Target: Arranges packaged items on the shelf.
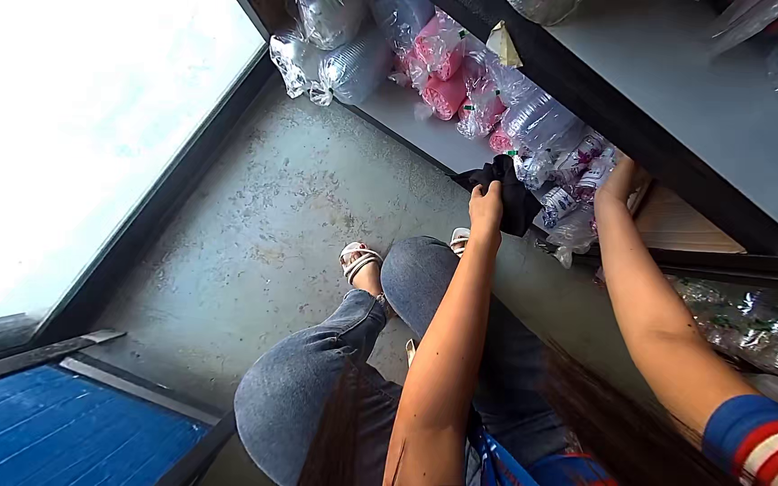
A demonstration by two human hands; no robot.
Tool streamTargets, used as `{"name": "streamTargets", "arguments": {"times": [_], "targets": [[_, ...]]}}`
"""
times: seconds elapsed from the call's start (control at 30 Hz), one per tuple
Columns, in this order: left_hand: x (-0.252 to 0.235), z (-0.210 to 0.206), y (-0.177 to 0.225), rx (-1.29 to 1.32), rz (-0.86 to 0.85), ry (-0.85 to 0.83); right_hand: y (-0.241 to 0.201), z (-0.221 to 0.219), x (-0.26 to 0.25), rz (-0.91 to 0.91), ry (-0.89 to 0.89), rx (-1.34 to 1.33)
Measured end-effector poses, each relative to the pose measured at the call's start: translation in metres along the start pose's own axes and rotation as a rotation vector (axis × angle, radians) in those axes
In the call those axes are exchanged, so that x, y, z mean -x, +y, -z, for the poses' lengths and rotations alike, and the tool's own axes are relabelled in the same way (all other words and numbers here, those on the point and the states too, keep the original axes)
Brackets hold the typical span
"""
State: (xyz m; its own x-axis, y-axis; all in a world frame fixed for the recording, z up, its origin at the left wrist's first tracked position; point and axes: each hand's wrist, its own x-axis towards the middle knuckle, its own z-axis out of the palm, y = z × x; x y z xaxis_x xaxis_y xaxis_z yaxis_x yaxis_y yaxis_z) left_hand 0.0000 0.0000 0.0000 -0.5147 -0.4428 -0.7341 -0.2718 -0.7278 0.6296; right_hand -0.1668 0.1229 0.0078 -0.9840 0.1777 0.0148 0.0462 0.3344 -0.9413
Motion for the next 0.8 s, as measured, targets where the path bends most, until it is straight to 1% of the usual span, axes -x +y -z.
{"name": "streamTargets", "arguments": {"times": [0.1, 0.2, 0.3, 0.37, 0.43, 0.5, 0.57, 0.63, 0.7, 0.77, 0.8], "targets": [[0.0, 0.0, 0.001, -0.013, 0.024, 0.005, 0.0, -0.013, -0.004, 0.045, -0.113, 0.048], [-0.003, -0.003, 0.0, -0.017, 0.018, 0.004, -0.002, -0.02, -0.012, -0.025, -0.225, 0.076], [-0.003, -0.004, 0.001, -0.013, 0.017, 0.004, 0.005, -0.017, -0.017, -0.048, -0.252, 0.044], [-0.003, -0.005, 0.001, -0.012, 0.01, -0.001, 0.014, -0.011, -0.014, -0.084, -0.215, 0.0], [-0.002, -0.005, 0.001, -0.012, 0.001, -0.004, 0.02, -0.005, -0.001, -0.209, -0.142, -0.019], [-0.002, -0.006, 0.001, -0.022, -0.017, -0.008, 0.021, -0.003, 0.014, -0.459, -0.127, -0.129], [-0.001, -0.005, 0.0, -0.03, -0.011, -0.005, 0.026, -0.01, 0.018, -0.71, -0.183, -0.281], [-0.001, -0.005, -0.001, -0.03, 0.0, 0.002, 0.03, -0.024, 0.008, -0.83, -0.298, -0.429], [-0.001, -0.004, -0.002, -0.024, 0.001, 0.008, 0.025, -0.042, -0.005, -0.795, -0.387, -0.547], [-0.001, -0.003, -0.001, -0.02, -0.005, 0.022, 0.011, -0.054, -0.009, -0.63, -0.49, -0.602], [0.0, -0.003, -0.002, -0.028, -0.013, 0.027, -0.001, -0.056, -0.008, -0.525, -0.555, -0.541]]}}
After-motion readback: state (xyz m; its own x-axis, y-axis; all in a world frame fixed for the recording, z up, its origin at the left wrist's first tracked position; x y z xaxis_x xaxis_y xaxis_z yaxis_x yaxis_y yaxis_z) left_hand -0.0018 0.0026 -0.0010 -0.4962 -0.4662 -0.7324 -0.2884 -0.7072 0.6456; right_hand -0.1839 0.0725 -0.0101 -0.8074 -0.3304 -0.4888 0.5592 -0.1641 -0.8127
